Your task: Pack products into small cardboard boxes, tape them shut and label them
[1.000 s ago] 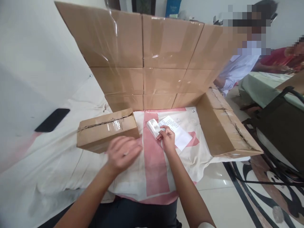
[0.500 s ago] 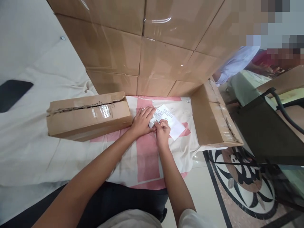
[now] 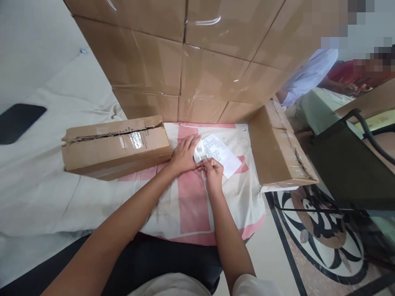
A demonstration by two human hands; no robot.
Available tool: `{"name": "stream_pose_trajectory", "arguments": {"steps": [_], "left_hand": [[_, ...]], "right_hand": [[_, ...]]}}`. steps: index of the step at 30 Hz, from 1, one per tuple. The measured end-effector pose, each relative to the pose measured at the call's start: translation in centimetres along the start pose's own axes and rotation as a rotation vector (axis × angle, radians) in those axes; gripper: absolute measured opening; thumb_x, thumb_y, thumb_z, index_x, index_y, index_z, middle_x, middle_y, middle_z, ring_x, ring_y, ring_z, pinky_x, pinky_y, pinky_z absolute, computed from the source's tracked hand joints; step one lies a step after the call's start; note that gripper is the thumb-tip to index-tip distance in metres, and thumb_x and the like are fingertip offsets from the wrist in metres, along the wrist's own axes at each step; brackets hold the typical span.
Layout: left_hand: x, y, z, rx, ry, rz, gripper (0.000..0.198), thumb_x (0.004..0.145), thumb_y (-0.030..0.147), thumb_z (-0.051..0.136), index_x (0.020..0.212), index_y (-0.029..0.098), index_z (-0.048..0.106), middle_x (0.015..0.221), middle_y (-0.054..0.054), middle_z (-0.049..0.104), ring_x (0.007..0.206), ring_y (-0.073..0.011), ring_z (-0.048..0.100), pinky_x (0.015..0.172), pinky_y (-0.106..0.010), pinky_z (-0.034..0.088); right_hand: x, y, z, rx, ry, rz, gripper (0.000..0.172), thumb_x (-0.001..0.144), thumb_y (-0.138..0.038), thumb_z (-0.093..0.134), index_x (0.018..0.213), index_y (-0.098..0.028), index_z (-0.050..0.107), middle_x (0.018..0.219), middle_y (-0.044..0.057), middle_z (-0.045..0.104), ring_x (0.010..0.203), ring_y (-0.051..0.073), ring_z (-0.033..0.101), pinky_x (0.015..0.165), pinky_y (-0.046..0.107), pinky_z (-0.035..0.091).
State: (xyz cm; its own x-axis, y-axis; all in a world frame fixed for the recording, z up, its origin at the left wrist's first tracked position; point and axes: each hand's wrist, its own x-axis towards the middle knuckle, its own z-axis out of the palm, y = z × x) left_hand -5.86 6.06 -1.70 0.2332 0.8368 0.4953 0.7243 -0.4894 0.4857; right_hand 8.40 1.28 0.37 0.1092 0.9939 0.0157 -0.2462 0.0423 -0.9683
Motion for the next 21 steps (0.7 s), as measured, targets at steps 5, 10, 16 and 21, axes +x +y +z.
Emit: {"name": "stream_pose_trajectory", "arguments": {"steps": [5,10,16,21], "left_hand": [[0.08,0.03,-0.06,0.021,-0.041,-0.072,0.108,0.066,0.048,0.078,0.155,0.015,0.027,0.152,-0.02,0.042,0.139,-0.0376,0.042,0.115,-0.047,0.036],[0.03,0.2,-0.14,0.065,-0.045,-0.073,0.099,0.072,0.046,0.075,0.154,0.016,0.029,0.153,-0.018,0.043,0.14,-0.035,0.041,0.117,-0.045,0.035],[0.01,0.54,-0.37,0.103,-0.065,-0.081,0.1,0.071,0.046,0.075,0.155,0.016,0.03,0.152,-0.017,0.044,0.14,-0.0346,0.042,0.116,-0.044,0.036],[-0.05,0.85,-0.6,0.131,-0.078,-0.099,0.102,0.07,0.05,0.075,0.155,0.016,0.029,0.153,-0.016,0.043,0.138,-0.0358,0.043,0.115,-0.046,0.036]], "right_hand": [[-0.07,0.3,0.04,-0.007,0.011,-0.008,0.047,0.075,-0.031,0.075,0.053,-0.021,0.034,0.063,-0.002,0.056,0.067,0.017,0.072,0.051,0.023,0.05],[-0.36,0.14,-0.1,-0.006,0.04,0.051,0.046,0.074,-0.034,0.076,0.055,-0.02,0.036,0.08,0.004,0.069,0.059,0.016,0.071,0.042,0.021,0.047],[-0.75,-0.23,-0.16,0.029,0.046,0.065,0.048,0.073,-0.032,0.077,0.053,-0.019,0.036,0.081,0.005,0.071,0.053,0.014,0.069,0.041,0.02,0.048],[-1.01,-0.28,-0.12,0.018,0.042,0.094,0.048,0.075,-0.033,0.076,0.054,-0.02,0.036,0.078,0.005,0.071,0.054,0.015,0.07,0.041,0.02,0.048]]}}
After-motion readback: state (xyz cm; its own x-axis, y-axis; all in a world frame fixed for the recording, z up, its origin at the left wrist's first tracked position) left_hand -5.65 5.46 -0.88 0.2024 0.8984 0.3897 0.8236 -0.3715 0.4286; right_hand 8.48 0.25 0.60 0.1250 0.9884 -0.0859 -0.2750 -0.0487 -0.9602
